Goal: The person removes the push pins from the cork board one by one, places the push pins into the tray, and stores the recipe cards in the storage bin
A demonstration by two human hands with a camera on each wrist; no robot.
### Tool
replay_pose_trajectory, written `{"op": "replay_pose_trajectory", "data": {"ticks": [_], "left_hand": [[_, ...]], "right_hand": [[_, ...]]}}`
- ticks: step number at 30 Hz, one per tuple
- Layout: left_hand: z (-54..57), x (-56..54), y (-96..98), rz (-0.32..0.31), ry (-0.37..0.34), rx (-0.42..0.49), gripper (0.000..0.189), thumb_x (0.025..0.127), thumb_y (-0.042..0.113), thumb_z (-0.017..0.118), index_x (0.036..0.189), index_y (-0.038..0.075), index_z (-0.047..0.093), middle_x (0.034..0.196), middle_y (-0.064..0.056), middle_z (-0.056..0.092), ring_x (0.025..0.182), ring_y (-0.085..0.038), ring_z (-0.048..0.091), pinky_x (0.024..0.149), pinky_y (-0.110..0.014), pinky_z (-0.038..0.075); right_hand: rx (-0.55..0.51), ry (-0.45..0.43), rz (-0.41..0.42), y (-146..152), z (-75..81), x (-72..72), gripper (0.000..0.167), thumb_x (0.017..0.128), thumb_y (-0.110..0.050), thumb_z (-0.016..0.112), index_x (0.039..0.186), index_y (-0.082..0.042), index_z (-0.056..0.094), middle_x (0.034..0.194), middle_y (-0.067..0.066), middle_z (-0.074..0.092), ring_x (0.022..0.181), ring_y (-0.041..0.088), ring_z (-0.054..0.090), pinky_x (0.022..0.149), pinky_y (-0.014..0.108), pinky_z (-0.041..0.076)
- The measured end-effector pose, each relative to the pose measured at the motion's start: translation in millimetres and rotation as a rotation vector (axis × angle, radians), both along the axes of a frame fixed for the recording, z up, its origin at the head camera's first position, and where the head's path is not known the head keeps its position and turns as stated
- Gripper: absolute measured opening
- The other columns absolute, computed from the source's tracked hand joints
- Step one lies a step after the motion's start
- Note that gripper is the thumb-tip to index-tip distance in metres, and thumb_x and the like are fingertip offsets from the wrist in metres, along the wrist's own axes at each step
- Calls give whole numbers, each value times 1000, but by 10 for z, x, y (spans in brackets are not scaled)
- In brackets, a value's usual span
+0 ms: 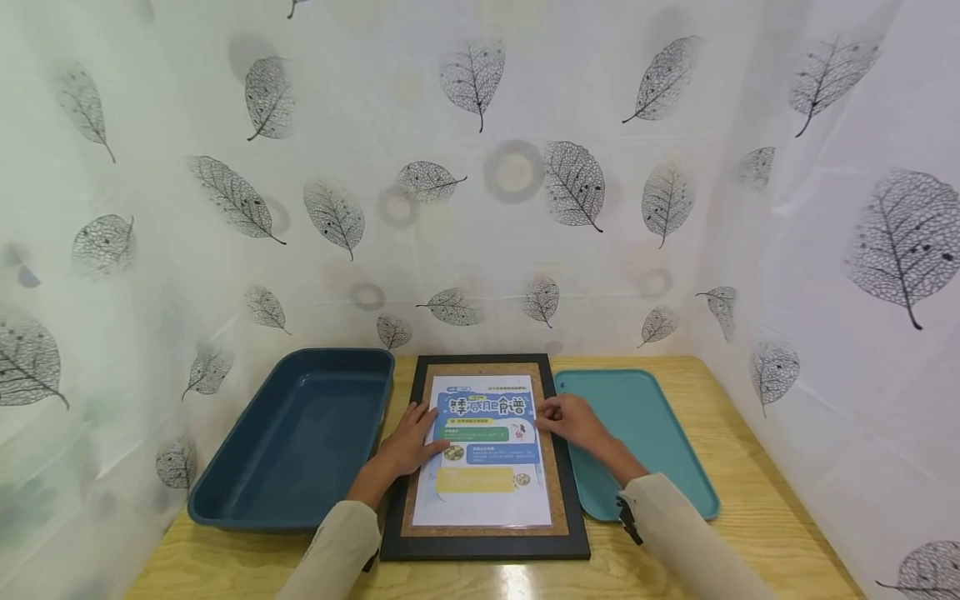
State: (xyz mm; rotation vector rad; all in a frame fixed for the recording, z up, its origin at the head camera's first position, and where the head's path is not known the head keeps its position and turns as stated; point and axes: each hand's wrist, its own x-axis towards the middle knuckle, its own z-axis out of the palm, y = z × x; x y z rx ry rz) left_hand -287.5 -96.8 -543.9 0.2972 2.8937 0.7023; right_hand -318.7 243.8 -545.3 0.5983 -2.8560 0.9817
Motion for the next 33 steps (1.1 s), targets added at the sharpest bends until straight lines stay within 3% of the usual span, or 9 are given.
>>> {"op": "replay_pose_trajectory", "data": {"ticks": [9,16,25,33], "left_hand": [[10,14,3,-6,8,-8,78,98,46,71,160,9,41,172,-13,22,160,-36,11,123,-58,26],[16,15,8,-2,15,6,77,98,44,71,159,8,41,172,-14,21,159,-36,12,123,-57,26],[-3,53,12,95,-7,126,90,95,39,77,163,4,29,172,-15,18,158,-38,18,122,-56,29],[60,80,10,135,-15,185,85,92,30,82,158,-2,39,169,-25,19,155,-45,22,116,-61,36]], "right_hand": [[3,-26,0,-32,-1,3,32,89,-15,84,114,3,76,90,3,67,78,13,55,67,28,47],[0,-52,-55,-67,-15,8,32,88,-15,84,114,2,76,93,4,68,81,14,56,69,28,49],[-7,-54,-68,-108,-34,29,32,87,-15,85,113,2,76,93,5,69,80,15,57,70,30,49],[-16,-75,-95,-103,-1,36,32,87,-13,84,114,2,76,93,6,69,81,15,58,71,30,50]]}}
